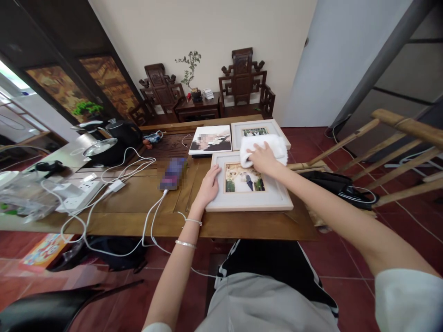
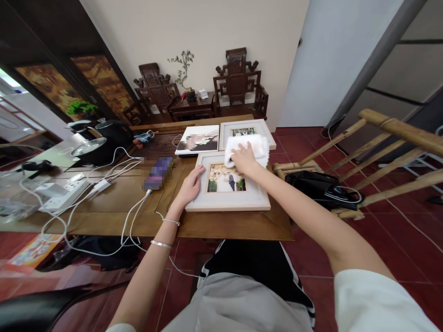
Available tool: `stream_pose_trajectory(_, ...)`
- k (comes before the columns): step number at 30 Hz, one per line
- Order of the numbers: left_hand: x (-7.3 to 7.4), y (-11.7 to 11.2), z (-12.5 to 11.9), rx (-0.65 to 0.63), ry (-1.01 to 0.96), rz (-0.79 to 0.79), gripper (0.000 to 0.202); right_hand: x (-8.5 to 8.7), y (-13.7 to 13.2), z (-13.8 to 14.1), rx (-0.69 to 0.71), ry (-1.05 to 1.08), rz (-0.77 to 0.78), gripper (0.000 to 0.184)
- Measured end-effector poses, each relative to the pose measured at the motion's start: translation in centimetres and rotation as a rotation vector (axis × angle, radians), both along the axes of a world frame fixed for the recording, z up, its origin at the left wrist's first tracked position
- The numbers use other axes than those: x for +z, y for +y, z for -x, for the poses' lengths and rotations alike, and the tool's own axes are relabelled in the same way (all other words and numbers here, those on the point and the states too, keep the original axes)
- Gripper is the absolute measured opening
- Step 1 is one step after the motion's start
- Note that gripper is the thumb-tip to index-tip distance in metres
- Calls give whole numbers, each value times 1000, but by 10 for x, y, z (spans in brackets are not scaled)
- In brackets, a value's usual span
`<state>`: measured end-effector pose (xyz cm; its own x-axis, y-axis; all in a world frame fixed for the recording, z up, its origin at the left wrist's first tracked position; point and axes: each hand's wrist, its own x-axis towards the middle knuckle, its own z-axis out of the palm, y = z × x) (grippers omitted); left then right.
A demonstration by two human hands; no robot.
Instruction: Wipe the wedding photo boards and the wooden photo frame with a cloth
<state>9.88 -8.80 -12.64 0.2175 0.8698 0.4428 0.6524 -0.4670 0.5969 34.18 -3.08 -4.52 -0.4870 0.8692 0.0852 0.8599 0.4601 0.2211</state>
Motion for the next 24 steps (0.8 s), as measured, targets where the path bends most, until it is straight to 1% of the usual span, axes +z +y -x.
stream_pose_trajectory(2, -1, 1, -1, 8, -11, -6, 50, 3, -4, -23, -57, -26, 2, 48)
stream_pose_trajectory(3, -1, 1, -1, 12, -16, -9, 50, 3, -8, -32, -56, -40, 0, 48)
stream_pose_trajectory(5, -1, 1, -2, 16, -22, -16, 50, 3, -24, -46, 2, -66, -1, 46)
stream_pose_trajectory(7, -1, 1, -2, 18, -24, -23, 50, 1, -50, -53, 72, -79, 7, 44)
stream_pose_trajectory(9, -2, 2, -3, 24, -25, -30, 51, 2, -83, -57, 104, -68, 33, 42)
stream_pose_trajectory(11, -3, 2, -3, 28, -24, -38, 51, 7, -118, -60, 133, -41, 98, 44)
stream_pose_trajectory(13, -4, 3, -2, 25, -17, -42, 52, 16, -149, -61, 175, 1, 176, 49)
stream_pose_trajectory(15, -4, 2, -2, 18, -4, -39, 52, 25, -168, -62, 200, 38, 242, 55)
stream_pose_trajectory(16, -4, 2, -2, 12, 2, -35, 51, 27, -173, -61, 201, 52, 267, 57)
stream_pose_trajectory(18, -3, 2, -1, -2, 10, -28, 51, 28, -171, -57, 188, 72, 302, 60)
stream_pose_trajectory(20, -2, 1, -1, -12, 12, -29, 50, 23, -156, -51, 180, 87, 309, 63)
stream_pose_trajectory(22, -1, 1, 0, -18, 15, -35, 48, 15, -129, -46, 185, 105, 282, 65)
stream_pose_trajectory(24, -1, 0, 0, -18, 15, -38, 46, 8, -96, -43, 182, 123, 219, 68)
